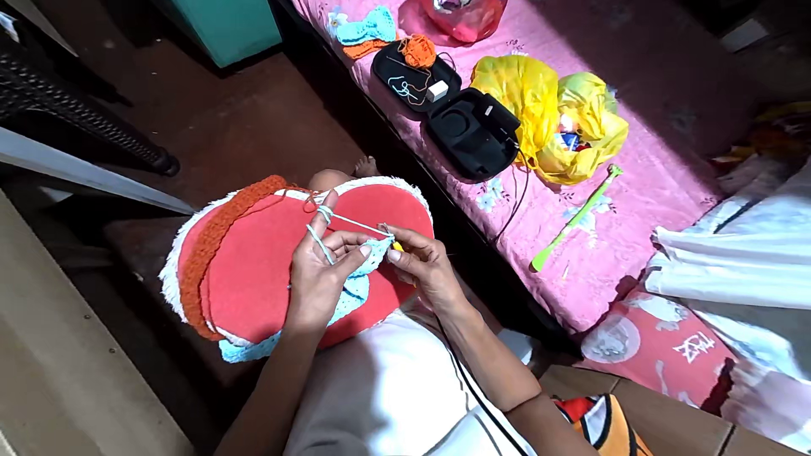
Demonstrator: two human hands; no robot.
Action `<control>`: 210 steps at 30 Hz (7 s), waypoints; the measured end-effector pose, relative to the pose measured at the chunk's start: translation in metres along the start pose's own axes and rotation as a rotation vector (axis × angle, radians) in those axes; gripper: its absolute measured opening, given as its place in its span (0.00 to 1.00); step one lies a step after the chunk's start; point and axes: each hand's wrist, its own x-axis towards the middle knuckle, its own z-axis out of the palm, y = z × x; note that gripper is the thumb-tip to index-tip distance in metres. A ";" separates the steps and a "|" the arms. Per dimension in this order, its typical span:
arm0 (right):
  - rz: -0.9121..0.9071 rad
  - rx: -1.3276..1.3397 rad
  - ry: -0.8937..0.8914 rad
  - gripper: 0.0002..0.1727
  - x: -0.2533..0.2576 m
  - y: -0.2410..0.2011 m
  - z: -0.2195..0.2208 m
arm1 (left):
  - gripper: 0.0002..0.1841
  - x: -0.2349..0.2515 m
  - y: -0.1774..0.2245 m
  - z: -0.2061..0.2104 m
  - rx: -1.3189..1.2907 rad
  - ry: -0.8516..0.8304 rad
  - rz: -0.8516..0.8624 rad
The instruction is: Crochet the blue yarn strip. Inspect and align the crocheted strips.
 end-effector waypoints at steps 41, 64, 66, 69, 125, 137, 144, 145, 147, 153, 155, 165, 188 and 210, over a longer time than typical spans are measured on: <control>-0.288 -0.937 0.034 0.21 -0.010 -0.009 0.019 | 0.33 -0.006 -0.034 0.011 0.599 0.294 0.612; -0.074 -0.437 -0.099 0.08 0.008 -0.027 -0.007 | 0.32 -0.002 -0.015 -0.009 0.353 0.077 0.391; 0.147 -0.176 -0.111 0.08 0.012 -0.026 -0.005 | 0.34 0.000 -0.014 -0.005 0.259 0.061 0.336; 0.221 -0.071 -0.110 0.08 0.013 -0.020 0.001 | 0.38 0.003 -0.015 -0.002 0.190 0.055 0.283; -0.246 -0.638 0.064 0.06 0.005 -0.011 0.023 | 0.19 0.002 -0.040 0.006 0.781 0.205 0.720; -0.674 -0.782 0.054 0.08 0.015 0.017 0.009 | 0.23 0.003 -0.011 -0.014 0.149 0.008 0.277; -0.896 -1.065 -0.036 0.10 0.016 0.014 -0.006 | 0.18 0.013 0.001 -0.037 -0.154 -0.085 0.052; -0.847 -0.997 -0.056 0.10 0.015 0.014 -0.006 | 0.18 0.014 0.002 -0.039 -0.172 -0.101 0.028; -0.619 -0.714 -0.085 0.08 0.010 0.012 -0.006 | 0.18 0.013 0.003 -0.040 -0.174 -0.126 0.010; 0.111 0.290 -0.156 0.06 0.012 0.011 0.001 | 0.14 0.007 -0.007 -0.019 0.250 -0.063 0.237; 0.047 0.250 -0.075 0.07 0.014 0.010 0.009 | 0.15 0.004 -0.014 -0.007 0.278 -0.004 0.261; 0.050 -0.072 0.081 0.10 0.019 0.000 0.024 | 0.15 0.004 -0.019 -0.003 0.318 0.039 0.216; -0.294 -0.550 0.144 0.21 0.022 -0.006 0.003 | 0.18 0.014 0.023 -0.055 -0.275 -0.223 0.070; -0.010 -0.001 0.059 0.21 0.010 -0.008 0.017 | 0.55 0.006 0.001 -0.003 0.029 -0.066 0.016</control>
